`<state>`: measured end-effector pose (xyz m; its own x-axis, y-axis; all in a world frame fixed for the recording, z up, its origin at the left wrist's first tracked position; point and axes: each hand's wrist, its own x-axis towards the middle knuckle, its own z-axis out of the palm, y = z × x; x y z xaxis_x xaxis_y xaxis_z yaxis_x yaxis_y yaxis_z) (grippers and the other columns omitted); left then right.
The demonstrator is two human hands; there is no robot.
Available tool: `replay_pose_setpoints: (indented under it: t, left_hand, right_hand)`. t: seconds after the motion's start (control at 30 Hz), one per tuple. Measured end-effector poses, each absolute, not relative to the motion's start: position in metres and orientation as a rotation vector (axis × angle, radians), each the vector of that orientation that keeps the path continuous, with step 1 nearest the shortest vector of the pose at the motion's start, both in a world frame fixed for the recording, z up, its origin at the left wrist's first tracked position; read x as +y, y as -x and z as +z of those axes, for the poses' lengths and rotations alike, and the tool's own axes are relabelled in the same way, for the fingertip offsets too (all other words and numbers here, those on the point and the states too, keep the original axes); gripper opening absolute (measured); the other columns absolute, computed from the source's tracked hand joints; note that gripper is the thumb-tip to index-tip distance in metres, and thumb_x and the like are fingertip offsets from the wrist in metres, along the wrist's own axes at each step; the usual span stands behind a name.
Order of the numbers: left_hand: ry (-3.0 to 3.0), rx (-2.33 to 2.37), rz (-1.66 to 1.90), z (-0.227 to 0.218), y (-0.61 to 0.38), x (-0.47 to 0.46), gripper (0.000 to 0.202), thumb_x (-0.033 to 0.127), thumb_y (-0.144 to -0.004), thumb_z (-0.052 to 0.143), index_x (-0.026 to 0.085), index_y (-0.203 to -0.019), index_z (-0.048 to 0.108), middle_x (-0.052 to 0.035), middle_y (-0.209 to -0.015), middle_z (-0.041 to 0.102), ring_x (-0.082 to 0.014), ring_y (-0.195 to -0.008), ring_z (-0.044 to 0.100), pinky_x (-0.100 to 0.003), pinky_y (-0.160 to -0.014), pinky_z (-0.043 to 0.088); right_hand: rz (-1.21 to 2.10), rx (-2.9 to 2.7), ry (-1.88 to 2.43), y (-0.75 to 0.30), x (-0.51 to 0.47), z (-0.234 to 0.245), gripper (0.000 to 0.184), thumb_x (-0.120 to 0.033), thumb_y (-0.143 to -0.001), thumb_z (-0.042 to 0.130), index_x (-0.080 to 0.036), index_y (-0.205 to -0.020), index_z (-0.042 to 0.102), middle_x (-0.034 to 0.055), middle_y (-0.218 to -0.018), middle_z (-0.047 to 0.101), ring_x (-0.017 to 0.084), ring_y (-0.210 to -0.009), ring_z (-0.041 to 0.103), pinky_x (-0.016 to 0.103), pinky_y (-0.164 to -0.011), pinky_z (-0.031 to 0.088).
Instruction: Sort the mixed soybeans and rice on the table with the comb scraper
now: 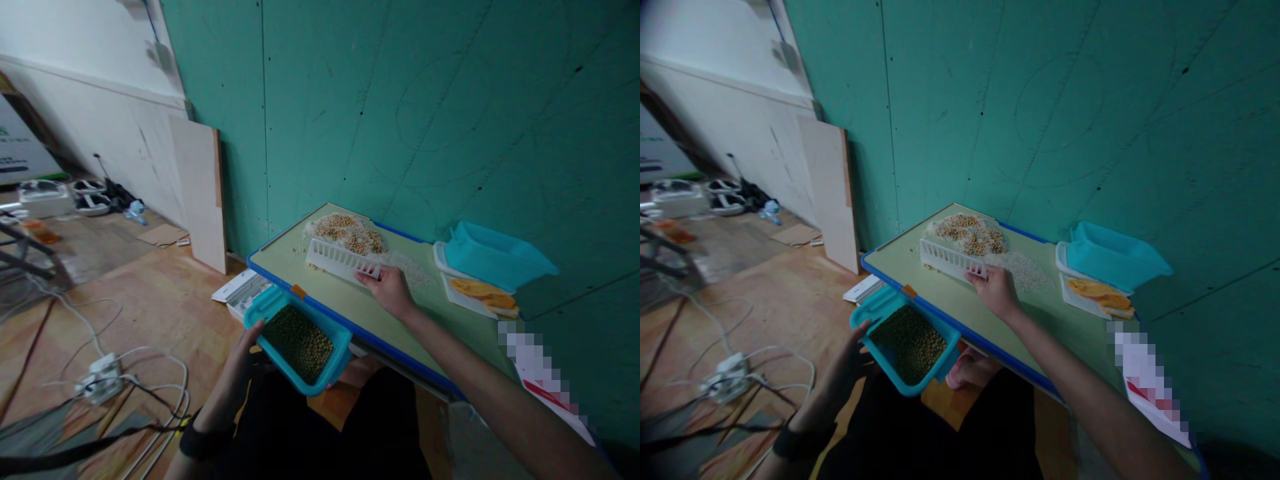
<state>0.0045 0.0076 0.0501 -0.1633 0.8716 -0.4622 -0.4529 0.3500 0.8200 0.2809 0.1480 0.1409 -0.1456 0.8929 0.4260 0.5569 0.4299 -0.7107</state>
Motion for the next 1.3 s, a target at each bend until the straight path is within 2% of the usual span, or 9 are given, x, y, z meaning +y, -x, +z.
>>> replay_pose_setpoints:
  t: [0.27,0.57,0.83,1.03,1.17,1.3]
  left_hand:
    - [-0.477,1.257,1.207,0.049,-0.001,0.011,0.074,0.066,-0.080,0.068,0.022,-0.139,0.058,-0.0127,-0.133,0.069,-0.0289,-0.101,0.073,-0.032,-0.067,0.058]
    - [-0.511,1.286,1.263,0.050,0.006,0.015,0.069,0.065,-0.079,0.069,0.026,-0.135,0.059,-0.0099,-0.122,0.071,-0.0228,-0.080,0.074,-0.031,-0.064,0.057]
    - [-0.440,1.301,1.289,0.047,0.017,0.026,0.066,0.062,-0.080,0.070,0.023,-0.133,0.062,-0.0133,-0.121,0.070,-0.0267,-0.080,0.075,-0.042,-0.067,0.063]
    - [-0.405,1.287,1.313,0.049,0.016,0.020,0.059,0.064,-0.077,0.072,0.020,-0.117,0.070,-0.0105,-0.099,0.072,-0.0264,-0.077,0.073,-0.038,-0.063,0.062]
    - [-0.440,1.257,1.305,0.047,0.015,0.019,0.062,0.065,-0.080,0.069,0.021,-0.125,0.067,-0.0104,-0.105,0.073,-0.0248,-0.078,0.073,-0.037,-0.065,0.061]
    - [-0.461,1.221,1.299,0.039,0.017,0.018,0.068,0.065,-0.081,0.068,0.021,-0.133,0.063,-0.0131,-0.121,0.072,-0.0274,-0.090,0.074,-0.039,-0.070,0.062]
  right_hand:
    - [0.570,-1.807,1.187,-0.289,0.141,0.132,0.022,-0.040,-0.077,0.077,-0.019,-0.084,0.082,0.0052,-0.086,0.081,0.029,-0.082,0.078,0.038,-0.078,0.062]
    - [0.500,-1.888,1.165,-0.274,0.140,0.134,0.019,-0.034,-0.083,0.072,-0.021,-0.092,0.081,0.0039,-0.092,0.082,0.028,-0.088,0.078,0.038,-0.083,0.061]
    - [0.468,-1.983,1.117,-0.252,0.129,0.137,0.019,-0.035,-0.090,0.067,-0.021,-0.089,0.080,0.0056,-0.084,0.081,0.026,-0.080,0.078,0.033,-0.074,0.060]
    - [0.412,-2.036,1.063,-0.242,0.093,0.140,0.020,-0.029,-0.095,0.062,-0.024,-0.102,0.079,0.0058,-0.096,0.082,0.024,-0.086,0.079,0.029,-0.075,0.060]
    - [0.341,-2.070,0.977,-0.239,0.077,0.136,0.022,-0.026,-0.097,0.059,-0.026,-0.105,0.079,0.0047,-0.102,0.081,0.022,-0.087,0.079,0.028,-0.077,0.061]
    - [0.330,-2.025,1.014,-0.237,0.077,0.137,0.020,-0.027,-0.095,0.061,-0.026,-0.102,0.080,0.0046,-0.093,0.082,0.022,-0.078,0.079,0.027,-0.070,0.060]
